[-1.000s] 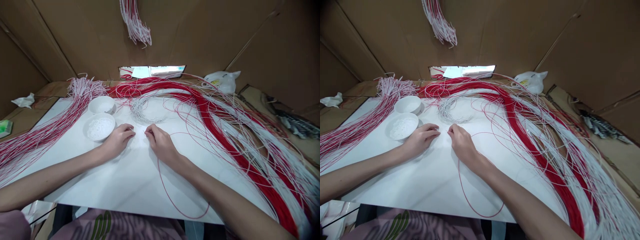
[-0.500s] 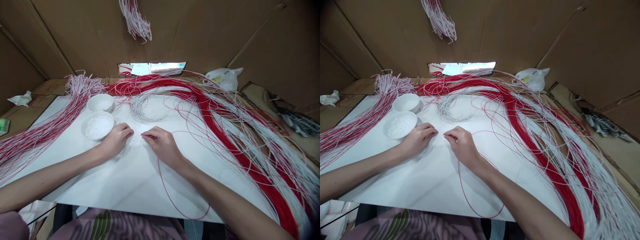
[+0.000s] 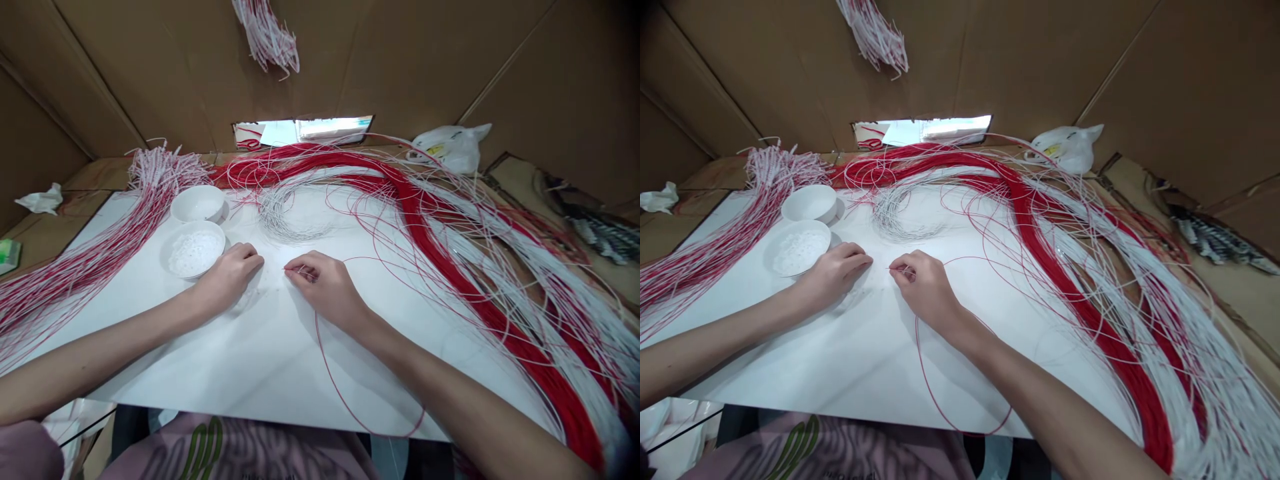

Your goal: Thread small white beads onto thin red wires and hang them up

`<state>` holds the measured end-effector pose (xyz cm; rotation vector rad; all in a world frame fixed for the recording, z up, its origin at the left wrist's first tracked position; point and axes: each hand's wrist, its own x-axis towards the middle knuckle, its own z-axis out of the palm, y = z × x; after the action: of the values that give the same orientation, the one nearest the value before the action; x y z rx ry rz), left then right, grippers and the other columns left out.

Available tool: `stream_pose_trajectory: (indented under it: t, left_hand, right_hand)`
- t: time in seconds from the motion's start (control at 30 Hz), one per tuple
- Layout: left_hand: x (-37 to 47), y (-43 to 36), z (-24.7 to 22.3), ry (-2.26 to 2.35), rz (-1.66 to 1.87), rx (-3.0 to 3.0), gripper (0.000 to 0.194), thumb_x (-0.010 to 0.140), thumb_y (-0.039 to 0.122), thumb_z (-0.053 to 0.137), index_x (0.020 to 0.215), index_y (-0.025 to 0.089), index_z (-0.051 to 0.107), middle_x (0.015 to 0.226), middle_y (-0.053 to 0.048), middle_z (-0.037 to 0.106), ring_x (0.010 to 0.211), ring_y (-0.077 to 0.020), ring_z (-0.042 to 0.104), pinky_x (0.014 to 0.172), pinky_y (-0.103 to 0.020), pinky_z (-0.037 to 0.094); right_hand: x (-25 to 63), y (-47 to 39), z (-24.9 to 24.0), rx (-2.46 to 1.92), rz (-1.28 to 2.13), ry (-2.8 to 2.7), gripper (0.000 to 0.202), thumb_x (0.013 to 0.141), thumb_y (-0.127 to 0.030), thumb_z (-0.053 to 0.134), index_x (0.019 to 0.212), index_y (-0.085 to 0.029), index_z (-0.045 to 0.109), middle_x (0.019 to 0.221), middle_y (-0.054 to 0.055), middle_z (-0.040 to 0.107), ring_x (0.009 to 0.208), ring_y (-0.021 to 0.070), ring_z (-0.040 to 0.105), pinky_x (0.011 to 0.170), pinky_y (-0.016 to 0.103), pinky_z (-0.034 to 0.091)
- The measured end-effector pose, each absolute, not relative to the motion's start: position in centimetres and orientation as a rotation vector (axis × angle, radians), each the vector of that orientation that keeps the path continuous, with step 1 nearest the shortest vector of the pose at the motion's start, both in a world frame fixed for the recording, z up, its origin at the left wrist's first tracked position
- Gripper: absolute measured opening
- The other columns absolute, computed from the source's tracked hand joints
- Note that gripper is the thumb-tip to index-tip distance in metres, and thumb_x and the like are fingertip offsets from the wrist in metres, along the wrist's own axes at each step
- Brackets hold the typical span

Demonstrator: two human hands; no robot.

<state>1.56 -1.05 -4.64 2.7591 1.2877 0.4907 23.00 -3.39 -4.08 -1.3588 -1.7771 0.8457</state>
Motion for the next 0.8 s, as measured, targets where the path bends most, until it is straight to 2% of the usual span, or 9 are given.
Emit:
stream_pose_trajectory:
  t: [0.33,0.53,0.67,0.8]
  left_hand:
    - [1.9,-1.2,-4.2,1.293,0.561,2.687,0.021,0.093,0.013,0.044,0.092,0.013,0.065,0.091,-0.010,0.065,0.084,-0.0210,0.059,0.073,-0.033,0.049]
    - [2.6,-3.0,-1.4,1.288,0.766,1.943,0.010,0.086,0.023,0.062,0.088,0.016,0.069,0.083,-0.004,0.073,0.075,-0.0155,0.067,0.070,-0.026,0.053]
    - [2.2,-4.3,-0.8,1.180,0.803,1.479,0.016,0.078,0.028,0.073,0.087,0.015,0.070,0.083,-0.005,0.073,0.074,-0.0150,0.069,0.070,-0.025,0.056]
    - [1.8,-5.2,-1.7,1.048,0.871,1.145,0.018,0.074,0.025,0.079,0.088,0.016,0.070,0.083,-0.002,0.073,0.072,-0.0110,0.068,0.069,-0.021,0.055]
  right_hand:
    - [23.0,-3.6,-4.2,-1.243,0.701,-1.868,0.011,0.086,-0.013,0.062,0.084,-0.020,0.070,0.082,0.002,0.065,0.073,0.0134,0.059,0.066,0.028,0.049]
    - [22.8,-4.2,-3.0,-1.090,0.711,-1.836,0.009,0.087,-0.014,0.058,0.083,-0.019,0.064,0.081,0.002,0.060,0.069,0.0113,0.056,0.061,0.024,0.049]
    - [22.4,-5.0,-2.3,-0.986,0.763,-1.843,0.008,0.089,-0.015,0.056,0.085,-0.019,0.062,0.082,0.002,0.063,0.074,0.0121,0.059,0.058,0.023,0.051]
    - [21.8,-6.0,-2.1,-0.839,0.776,-1.838,0.009,0.089,-0.013,0.053,0.088,-0.019,0.060,0.090,0.003,0.069,0.079,0.0123,0.065,0.060,0.023,0.055]
